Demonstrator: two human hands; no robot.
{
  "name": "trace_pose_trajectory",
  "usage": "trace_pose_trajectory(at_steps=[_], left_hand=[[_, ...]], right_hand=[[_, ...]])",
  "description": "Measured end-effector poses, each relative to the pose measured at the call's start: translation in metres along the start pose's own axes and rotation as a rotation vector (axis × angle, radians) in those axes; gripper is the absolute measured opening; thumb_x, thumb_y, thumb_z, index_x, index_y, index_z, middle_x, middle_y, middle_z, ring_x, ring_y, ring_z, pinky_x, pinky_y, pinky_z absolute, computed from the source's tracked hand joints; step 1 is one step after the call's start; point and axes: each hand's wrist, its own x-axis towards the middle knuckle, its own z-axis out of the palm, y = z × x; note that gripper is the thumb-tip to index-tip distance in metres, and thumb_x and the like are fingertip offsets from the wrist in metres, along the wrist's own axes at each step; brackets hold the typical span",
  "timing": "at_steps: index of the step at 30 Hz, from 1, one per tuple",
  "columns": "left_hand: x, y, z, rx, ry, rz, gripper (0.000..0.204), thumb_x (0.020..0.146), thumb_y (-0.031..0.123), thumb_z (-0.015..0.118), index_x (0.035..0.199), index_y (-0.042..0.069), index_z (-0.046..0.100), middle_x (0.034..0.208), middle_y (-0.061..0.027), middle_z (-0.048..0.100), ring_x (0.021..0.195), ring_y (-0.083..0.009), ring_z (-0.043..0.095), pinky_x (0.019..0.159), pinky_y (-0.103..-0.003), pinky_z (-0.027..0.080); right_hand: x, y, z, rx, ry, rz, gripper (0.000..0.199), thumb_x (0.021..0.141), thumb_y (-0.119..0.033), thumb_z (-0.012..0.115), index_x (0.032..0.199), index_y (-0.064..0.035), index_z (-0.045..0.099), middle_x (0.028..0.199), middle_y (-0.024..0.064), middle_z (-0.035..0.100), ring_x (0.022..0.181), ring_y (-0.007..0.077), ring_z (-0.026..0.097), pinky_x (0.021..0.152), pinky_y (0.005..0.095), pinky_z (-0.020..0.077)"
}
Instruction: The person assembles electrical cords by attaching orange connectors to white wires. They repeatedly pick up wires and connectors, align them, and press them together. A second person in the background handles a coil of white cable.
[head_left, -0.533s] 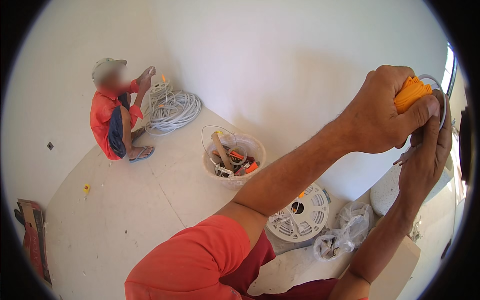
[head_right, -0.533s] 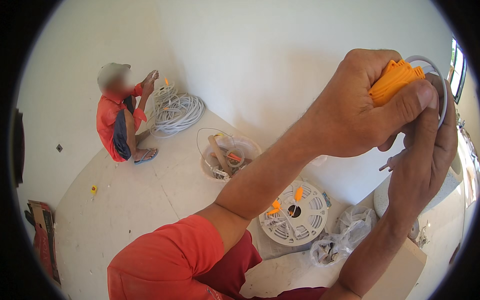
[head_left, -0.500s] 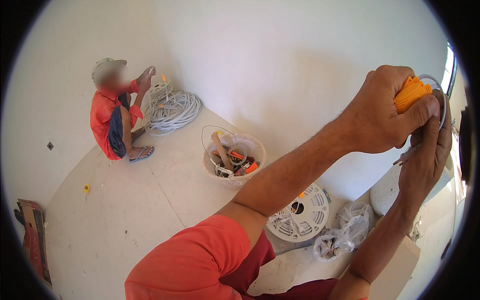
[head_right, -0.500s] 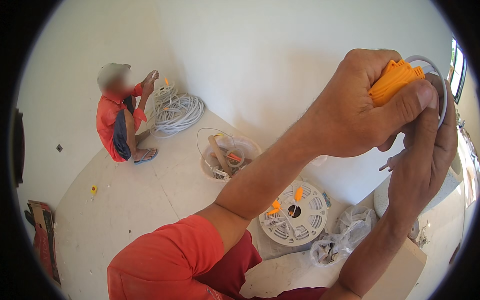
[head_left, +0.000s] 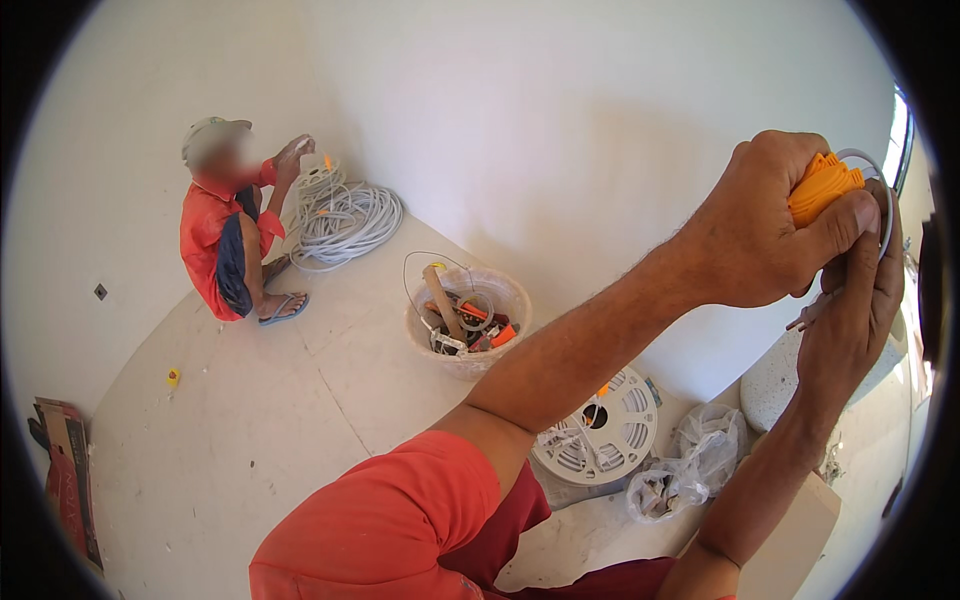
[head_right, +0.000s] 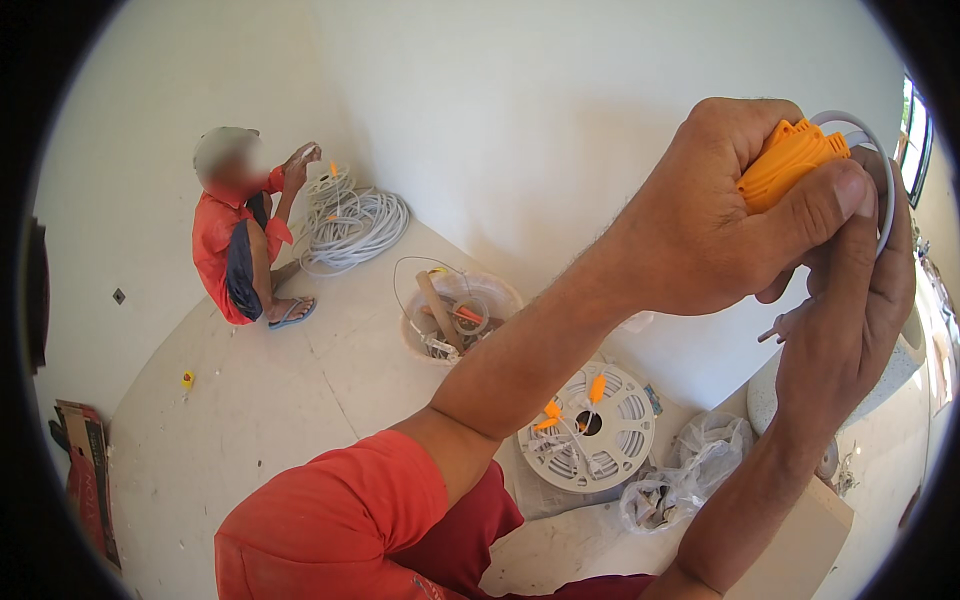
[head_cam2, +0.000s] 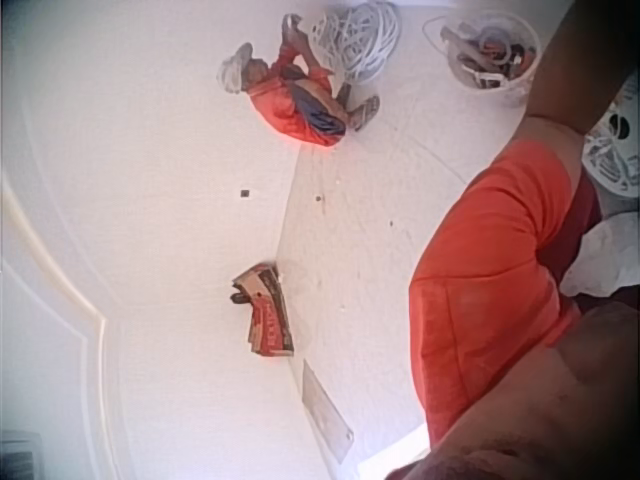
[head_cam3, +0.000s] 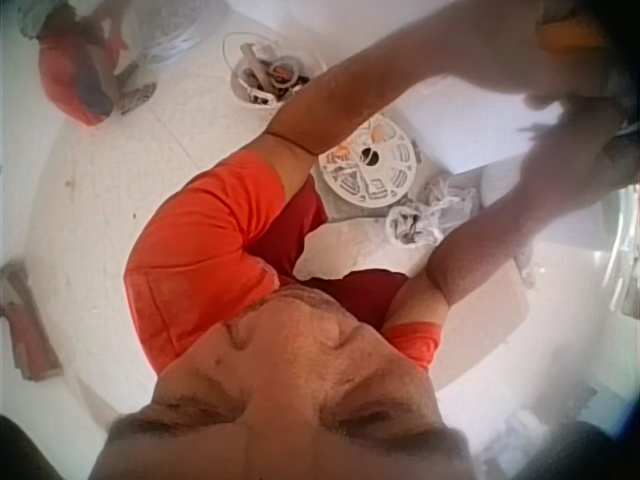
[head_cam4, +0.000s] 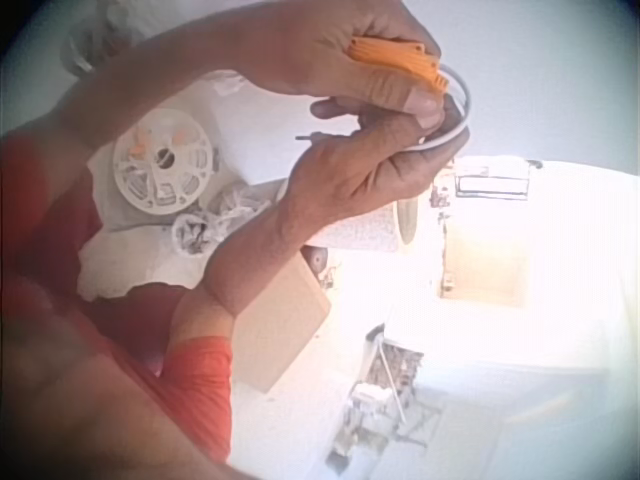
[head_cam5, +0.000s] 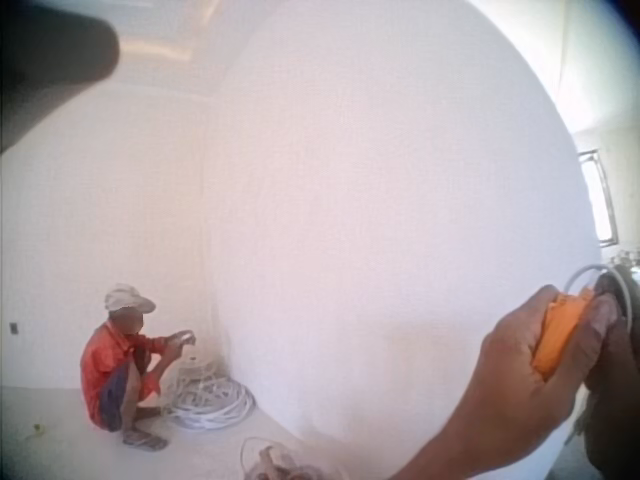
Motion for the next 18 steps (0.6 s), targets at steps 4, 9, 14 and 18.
trace_pose_trajectory(at_steps=[4, 9, 14, 18], left_hand=[[0.001, 0.000, -0.001, 0.013, 0.000, -0.001, 0.041, 0.106, 0.033, 0.070, 0.088, -0.002, 0.062, 0.062, -0.0053, 0.064, 0.047, -0.0096, 0.060, 0.041, -0.024, 0.047], [0.003, 0.001, -0.002, 0.006, 0.006, -0.005, 0.041, 0.106, 0.034, 0.070, 0.088, -0.002, 0.062, 0.062, -0.0053, 0.064, 0.047, -0.0096, 0.060, 0.041, -0.024, 0.048], [0.004, 0.004, -0.004, 0.002, 0.004, -0.011, 0.039, 0.105, 0.030, 0.070, 0.086, -0.002, 0.061, 0.062, -0.0065, 0.064, 0.047, -0.0110, 0.061, 0.042, -0.025, 0.049], [0.006, 0.004, -0.005, -0.005, 0.005, -0.038, 0.036, 0.103, 0.025, 0.071, 0.083, -0.002, 0.060, 0.063, -0.0084, 0.063, 0.047, -0.0138, 0.063, 0.043, -0.027, 0.052]], right_hand=[[0.001, 0.000, 0.001, -0.017, 0.005, -0.002, 0.054, 0.117, -0.040, 0.044, 0.157, -0.0048, 0.053, 0.146, 0.0183, 0.064, 0.132, 0.0266, 0.067, 0.111, 0.0378, 0.0554], [0.003, -0.003, 0.008, -0.012, 0.056, -0.071, 0.054, 0.116, -0.040, 0.045, 0.153, -0.0017, 0.056, 0.128, 0.0181, 0.071, 0.107, 0.0219, 0.074, 0.086, 0.0307, 0.0598], [0.005, -0.003, 0.012, -0.012, 0.092, -0.111, 0.055, 0.116, -0.040, 0.046, 0.152, 0.0003, 0.056, 0.123, 0.0188, 0.073, 0.100, 0.0207, 0.076, 0.076, 0.0280, 0.0624], [0.007, 0.000, 0.008, 0.019, 0.030, -0.066, 0.053, 0.117, -0.038, 0.044, 0.155, -0.0021, 0.054, 0.138, 0.0189, 0.067, 0.120, 0.0241, 0.071, 0.099, 0.0337, 0.0586]])
